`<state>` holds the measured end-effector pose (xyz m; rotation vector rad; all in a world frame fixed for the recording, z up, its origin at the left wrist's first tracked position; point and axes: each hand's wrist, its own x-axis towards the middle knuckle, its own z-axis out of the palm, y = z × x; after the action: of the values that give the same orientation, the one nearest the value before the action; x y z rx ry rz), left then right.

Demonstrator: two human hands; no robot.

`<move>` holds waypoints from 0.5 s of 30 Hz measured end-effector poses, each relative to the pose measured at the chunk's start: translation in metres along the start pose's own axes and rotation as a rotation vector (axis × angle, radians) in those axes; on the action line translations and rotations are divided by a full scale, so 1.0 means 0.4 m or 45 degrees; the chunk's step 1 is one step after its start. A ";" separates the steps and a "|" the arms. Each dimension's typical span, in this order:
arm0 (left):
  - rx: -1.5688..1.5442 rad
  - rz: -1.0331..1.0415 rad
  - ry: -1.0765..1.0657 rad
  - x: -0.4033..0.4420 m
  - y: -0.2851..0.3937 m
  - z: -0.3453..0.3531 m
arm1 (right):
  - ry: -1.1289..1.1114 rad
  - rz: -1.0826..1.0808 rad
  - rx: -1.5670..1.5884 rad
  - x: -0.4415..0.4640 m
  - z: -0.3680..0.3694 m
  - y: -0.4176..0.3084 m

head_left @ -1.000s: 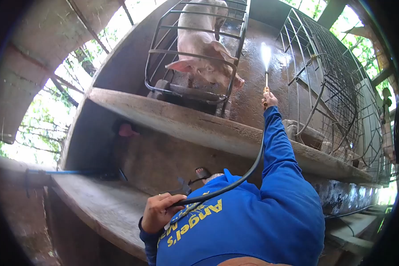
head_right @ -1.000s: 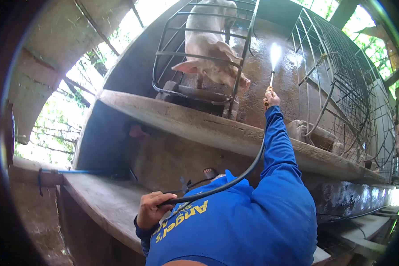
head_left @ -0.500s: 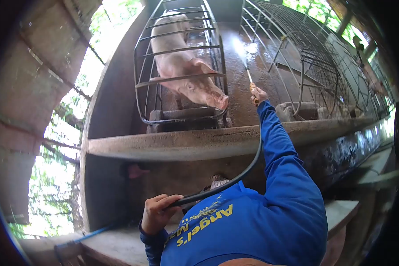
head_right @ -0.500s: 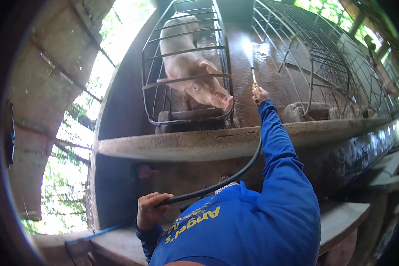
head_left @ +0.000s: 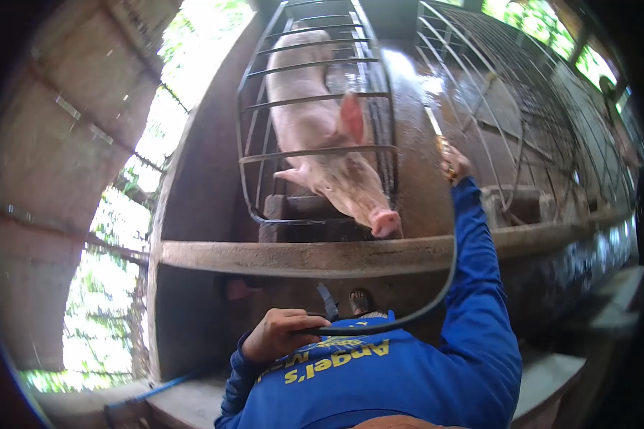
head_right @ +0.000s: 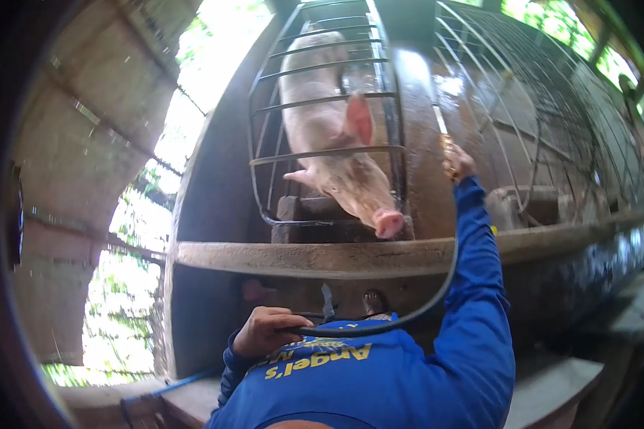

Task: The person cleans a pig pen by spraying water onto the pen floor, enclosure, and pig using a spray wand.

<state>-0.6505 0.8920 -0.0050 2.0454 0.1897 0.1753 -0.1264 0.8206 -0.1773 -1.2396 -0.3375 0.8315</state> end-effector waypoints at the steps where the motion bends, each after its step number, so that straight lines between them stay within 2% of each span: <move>1: -0.040 0.037 0.009 0.003 -0.011 -0.015 | 0.055 -0.054 -0.016 -0.003 0.026 -0.029; 4: -0.152 0.064 0.030 -0.021 -0.060 -0.058 | 0.039 -0.116 -0.179 -0.006 0.098 -0.102; 9: -0.324 0.073 0.054 -0.145 -0.152 -0.157 | -0.121 -0.306 -0.493 0.005 0.360 -0.194; 12: -0.341 0.088 0.181 -0.277 -0.222 -0.238 | -0.085 -0.311 -0.581 0.014 0.608 -0.208; 15: -0.329 0.099 0.351 -0.434 -0.284 -0.351 | -0.206 -0.416 -0.597 0.000 0.935 -0.177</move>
<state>-0.8558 1.0290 -0.0486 1.7666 0.2443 0.5056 -0.3403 1.0741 0.0092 -1.4984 -0.8799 0.5852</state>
